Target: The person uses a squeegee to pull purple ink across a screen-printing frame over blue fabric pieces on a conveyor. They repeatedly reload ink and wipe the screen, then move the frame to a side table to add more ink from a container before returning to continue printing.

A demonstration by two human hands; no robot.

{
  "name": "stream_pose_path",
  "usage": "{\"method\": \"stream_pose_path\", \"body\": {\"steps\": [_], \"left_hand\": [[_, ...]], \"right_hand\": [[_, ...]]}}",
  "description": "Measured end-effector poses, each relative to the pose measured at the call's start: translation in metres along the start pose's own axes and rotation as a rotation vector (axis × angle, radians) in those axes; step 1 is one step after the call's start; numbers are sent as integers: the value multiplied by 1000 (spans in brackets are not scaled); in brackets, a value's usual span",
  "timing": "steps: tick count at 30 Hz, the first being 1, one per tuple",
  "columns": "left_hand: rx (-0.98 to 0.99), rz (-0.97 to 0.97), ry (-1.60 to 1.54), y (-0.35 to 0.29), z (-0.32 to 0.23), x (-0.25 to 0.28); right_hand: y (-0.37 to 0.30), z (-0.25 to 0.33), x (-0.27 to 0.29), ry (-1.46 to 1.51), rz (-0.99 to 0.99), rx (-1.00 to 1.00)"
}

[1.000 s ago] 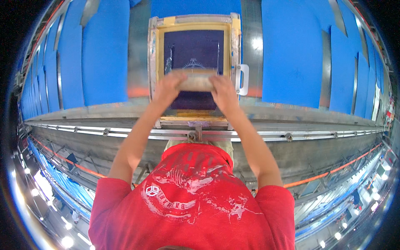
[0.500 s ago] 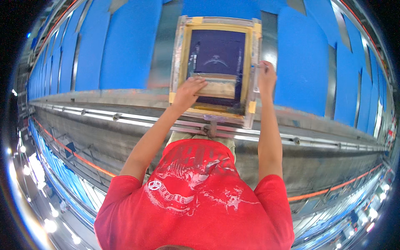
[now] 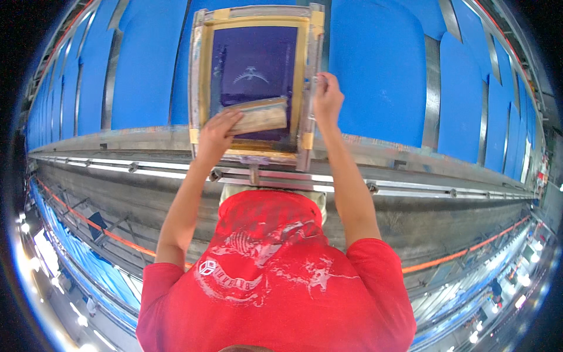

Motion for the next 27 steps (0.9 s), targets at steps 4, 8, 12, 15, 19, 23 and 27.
{"method": "stream_pose_path", "body": {"steps": [4, 8, 12, 15, 19, 23, 27], "left_hand": [[13, 11, 47, -5, 42, 19], [8, 11, 12, -16, 53, 22], [-24, 75, 0, -51, 67, 28], [-80, 134, 68, -69, 74, 25], [-115, 65, 127, -17, 81, 23], [-38, 76, -1, 98, 93, 29], [86, 338, -68, 192, 107, 33]], "right_hand": [[-16, 17, -39, 18, 13, -76], [-19, 13, -47, 28, 15, -90], [-24, 5, -58, -51, 26, -89], [-27, 5, -62, -85, 50, -113], [-10, 43, -63, -367, 243, 112], [30, 102, -84, -472, 446, 460], [71, 99, -144, -275, 833, 272]]}}
Point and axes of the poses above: each hand's wrist, its own y-axis towards the middle knuckle, its own x-axis out of the back of the hand, z = x × y, the point moved 8 cm from there along y, towards the middle knuckle, and after that the axes turned 12 degrees about x, right-handed, at the moved point
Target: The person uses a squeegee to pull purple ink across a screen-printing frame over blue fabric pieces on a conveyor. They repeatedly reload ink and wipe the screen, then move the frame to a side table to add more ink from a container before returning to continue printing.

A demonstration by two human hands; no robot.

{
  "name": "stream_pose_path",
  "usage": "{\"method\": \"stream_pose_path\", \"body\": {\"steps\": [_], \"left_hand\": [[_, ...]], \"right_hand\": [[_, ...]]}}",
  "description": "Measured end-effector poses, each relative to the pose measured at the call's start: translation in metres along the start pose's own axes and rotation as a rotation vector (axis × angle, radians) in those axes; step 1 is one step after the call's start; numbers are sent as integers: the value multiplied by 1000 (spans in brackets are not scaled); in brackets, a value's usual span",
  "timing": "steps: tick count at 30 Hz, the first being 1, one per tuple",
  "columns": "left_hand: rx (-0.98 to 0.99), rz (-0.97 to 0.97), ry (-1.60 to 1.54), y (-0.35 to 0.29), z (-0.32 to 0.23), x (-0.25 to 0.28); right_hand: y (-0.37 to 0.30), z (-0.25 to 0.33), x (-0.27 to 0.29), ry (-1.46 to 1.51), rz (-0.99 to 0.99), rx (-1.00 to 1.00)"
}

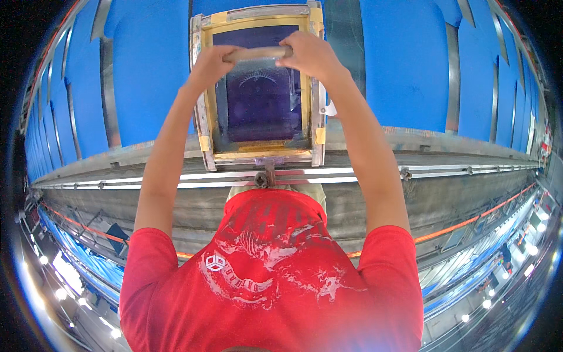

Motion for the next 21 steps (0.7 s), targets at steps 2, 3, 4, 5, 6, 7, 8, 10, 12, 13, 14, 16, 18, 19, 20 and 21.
{"method": "stream_pose_path", "body": {"steps": [2, 3, 4, 5, 6, 7, 8, 10, 12, 13, 14, 16, 18, 19, 20, 21], "left_hand": [[51, -25, 25, 10, 1, -3], [41, -65, 22, 8, -1, -6], [-44, -152, 51, -3, -8, -11], [-124, -240, 81, -24, -12, -20], [-158, -297, 125, -48, -12, -31], [-194, -338, 128, -73, -13, -39], [-178, -337, 148, -98, -10, -48], [-184, -312, 166, -134, -8, -57], [-187, -286, 152, -136, -7, -54], [-184, -264, 126, -127, -7, -48], [-168, -222, 113, -114, -7, -44], [-149, -277, 62, -75, -6, -22], [-120, -272, 61, -30, -4, -5], [-133, -305, 77, -18, -6, -1], [-79, -267, 90, -13, -2, -7], [-66, -277, 86, -14, -2, -11]], "right_hand": [[9, -14, -15, 33, 7, -147], [6, -19, -23, 43, -13, -193], [-3, -12, -27, -32, -107, -125], [-22, 2, -37, -105, -194, -63], [-43, 17, -50, -171, -240, -38], [-63, 31, -61, -165, -278, 7], [-83, 40, -72, -153, -267, -7], [-112, 63, -88, -160, -200, -13], [-111, 69, -80, -189, -182, -2], [-102, 68, -70, -205, -192, 15], [-90, 63, -62, -214, -152, -6], [-56, 48, -35, -263, -220, 28], [-21, 21, -19, -254, -206, -17], [-12, 17, -14, -264, -269, 14], [-11, 11, -21, -239, -237, -26], [-14, 12, -26, -227, -278, -12]]}}
Point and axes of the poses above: each hand's wrist, its own y-axis towards the middle knuckle, its own x-axis out of the back of the hand, z = x × y, the point moved 8 cm from there along y, towards the middle knuckle, and after that the axes turned 12 degrees about x, right-handed, at the moved point
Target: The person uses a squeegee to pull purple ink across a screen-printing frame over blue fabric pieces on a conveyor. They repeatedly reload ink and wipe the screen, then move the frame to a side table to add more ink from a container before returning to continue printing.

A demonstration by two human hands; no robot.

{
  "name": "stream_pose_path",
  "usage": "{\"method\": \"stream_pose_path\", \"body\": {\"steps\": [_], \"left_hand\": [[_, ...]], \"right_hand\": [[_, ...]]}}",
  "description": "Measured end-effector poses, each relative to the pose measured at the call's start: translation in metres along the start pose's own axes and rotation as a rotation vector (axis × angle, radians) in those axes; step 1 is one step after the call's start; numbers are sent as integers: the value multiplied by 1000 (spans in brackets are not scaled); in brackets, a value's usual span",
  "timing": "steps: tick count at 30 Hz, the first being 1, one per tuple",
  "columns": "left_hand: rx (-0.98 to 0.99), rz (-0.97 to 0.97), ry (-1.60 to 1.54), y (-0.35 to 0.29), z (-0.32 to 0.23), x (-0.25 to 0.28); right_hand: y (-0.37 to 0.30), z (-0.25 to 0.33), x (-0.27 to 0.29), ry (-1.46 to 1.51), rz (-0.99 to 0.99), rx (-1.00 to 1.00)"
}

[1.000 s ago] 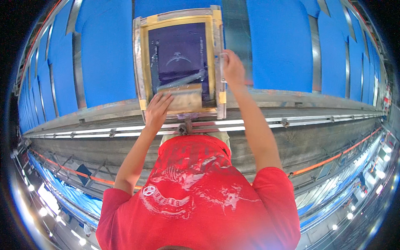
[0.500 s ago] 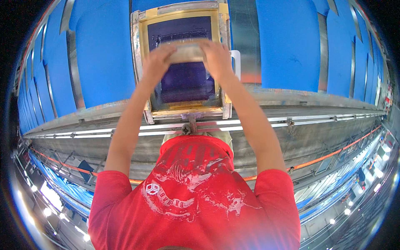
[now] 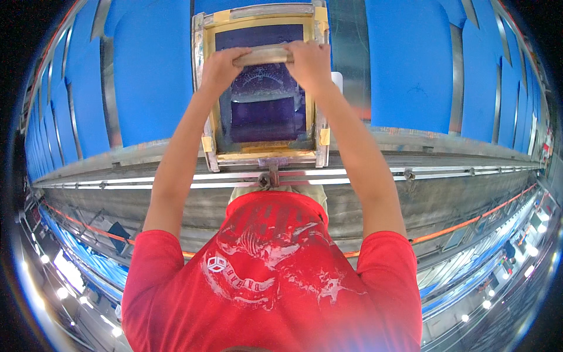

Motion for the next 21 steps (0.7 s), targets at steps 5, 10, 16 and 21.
{"method": "stream_pose_path", "body": {"steps": [5, 10, 16, 21], "left_hand": [[-32, -23, 18, -94, -9, -11], [-92, 0, 22, -115, -13, -5], [-26, 126, 20, 12, 5, 4], [29, 54, 128, -6, 9, -11]], "right_hand": [[-85, 48, -14, 27, -22, 41], [-99, 62, -5, 55, 92, -4], [15, -5, 3, -58, 135, 11], [-12, 2, -18, 40, -28, 3]]}}
Point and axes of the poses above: each hand's wrist, its own y-axis towards the middle knuckle, its own x-axis out of the back of the hand, z = x × y, the point moved 8 cm from there along y, towards the middle knuckle, and after that the axes turned 12 degrees about x, right-handed, at the moved point
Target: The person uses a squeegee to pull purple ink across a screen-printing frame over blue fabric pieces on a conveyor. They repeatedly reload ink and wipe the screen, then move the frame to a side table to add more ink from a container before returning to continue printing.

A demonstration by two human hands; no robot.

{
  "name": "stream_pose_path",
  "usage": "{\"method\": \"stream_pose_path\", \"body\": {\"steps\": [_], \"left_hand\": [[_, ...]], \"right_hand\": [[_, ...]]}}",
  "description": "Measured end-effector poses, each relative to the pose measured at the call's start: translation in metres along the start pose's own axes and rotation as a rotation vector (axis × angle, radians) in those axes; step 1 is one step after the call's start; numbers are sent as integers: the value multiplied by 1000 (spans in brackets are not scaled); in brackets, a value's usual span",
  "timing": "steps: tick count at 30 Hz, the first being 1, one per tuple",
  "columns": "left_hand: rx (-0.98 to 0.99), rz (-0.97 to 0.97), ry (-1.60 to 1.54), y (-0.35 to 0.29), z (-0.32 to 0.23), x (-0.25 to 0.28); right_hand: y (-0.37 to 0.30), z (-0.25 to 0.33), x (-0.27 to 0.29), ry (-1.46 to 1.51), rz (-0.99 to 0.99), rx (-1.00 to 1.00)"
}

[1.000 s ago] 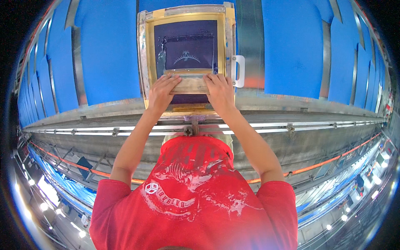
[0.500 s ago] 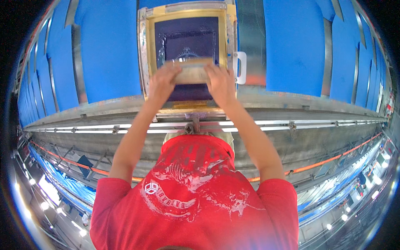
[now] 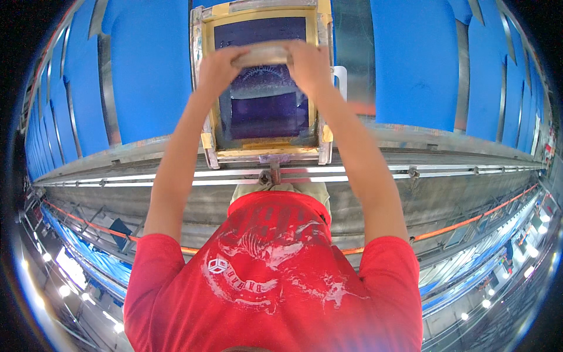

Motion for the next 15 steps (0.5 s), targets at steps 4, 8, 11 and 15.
{"method": "stream_pose_path", "body": {"steps": [4, 8, 11, 15], "left_hand": [[27, 18, -58, -93, -4, -13], [-83, -17, -159, -131, -15, -3], [-115, -40, -181, -135, -16, -1], [-131, -12, -160, -149, -15, -10]], "right_hand": [[-83, 49, -6, 42, 28, 1], [-115, 58, 8, 105, 125, 69], [-108, -21, 42, 236, -261, -146], [-104, -91, 20, 343, -302, -436]]}}
Point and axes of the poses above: each hand's wrist, its own y-axis towards the middle knuckle, its own x-axis out of the back of the hand, z = x × y, the point moved 8 cm from there along y, towards the middle knuckle, and after that the axes turned 12 degrees about x, right-handed, at the moved point
